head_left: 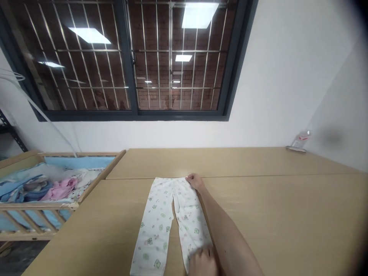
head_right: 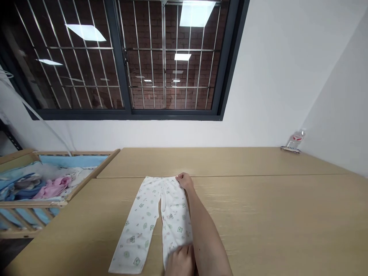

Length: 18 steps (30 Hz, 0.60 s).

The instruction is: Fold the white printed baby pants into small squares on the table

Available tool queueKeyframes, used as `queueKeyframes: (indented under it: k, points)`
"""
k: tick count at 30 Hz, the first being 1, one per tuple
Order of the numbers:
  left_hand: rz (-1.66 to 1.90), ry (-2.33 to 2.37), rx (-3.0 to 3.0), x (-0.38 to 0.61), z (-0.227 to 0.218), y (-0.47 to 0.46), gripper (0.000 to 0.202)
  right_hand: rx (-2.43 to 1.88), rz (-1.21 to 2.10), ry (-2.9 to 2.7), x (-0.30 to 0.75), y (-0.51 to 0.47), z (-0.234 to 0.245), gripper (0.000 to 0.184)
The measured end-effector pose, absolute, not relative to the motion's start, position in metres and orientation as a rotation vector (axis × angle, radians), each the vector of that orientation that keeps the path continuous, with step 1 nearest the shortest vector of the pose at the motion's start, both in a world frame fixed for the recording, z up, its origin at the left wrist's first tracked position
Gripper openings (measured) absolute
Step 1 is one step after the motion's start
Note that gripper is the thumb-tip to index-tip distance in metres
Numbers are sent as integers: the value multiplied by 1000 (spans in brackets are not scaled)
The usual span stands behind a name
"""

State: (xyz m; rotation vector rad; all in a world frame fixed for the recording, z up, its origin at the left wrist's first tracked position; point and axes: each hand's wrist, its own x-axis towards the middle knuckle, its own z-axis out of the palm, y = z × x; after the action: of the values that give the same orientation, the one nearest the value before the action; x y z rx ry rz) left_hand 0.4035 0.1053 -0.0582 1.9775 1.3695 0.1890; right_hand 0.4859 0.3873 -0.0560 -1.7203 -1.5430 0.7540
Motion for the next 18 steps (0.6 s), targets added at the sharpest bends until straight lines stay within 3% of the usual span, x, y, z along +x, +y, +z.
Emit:
queueKeyframes:
  k: [5, 18]
  points:
    - [215, 1456, 1962, 381, -20, 86, 42, -1701, 770, -1563, 487, 385, -53, 15]
    - [346, 1319, 2100, 373, -21, 82, 31, -1670, 795, -1559, 486, 382, -46, 13]
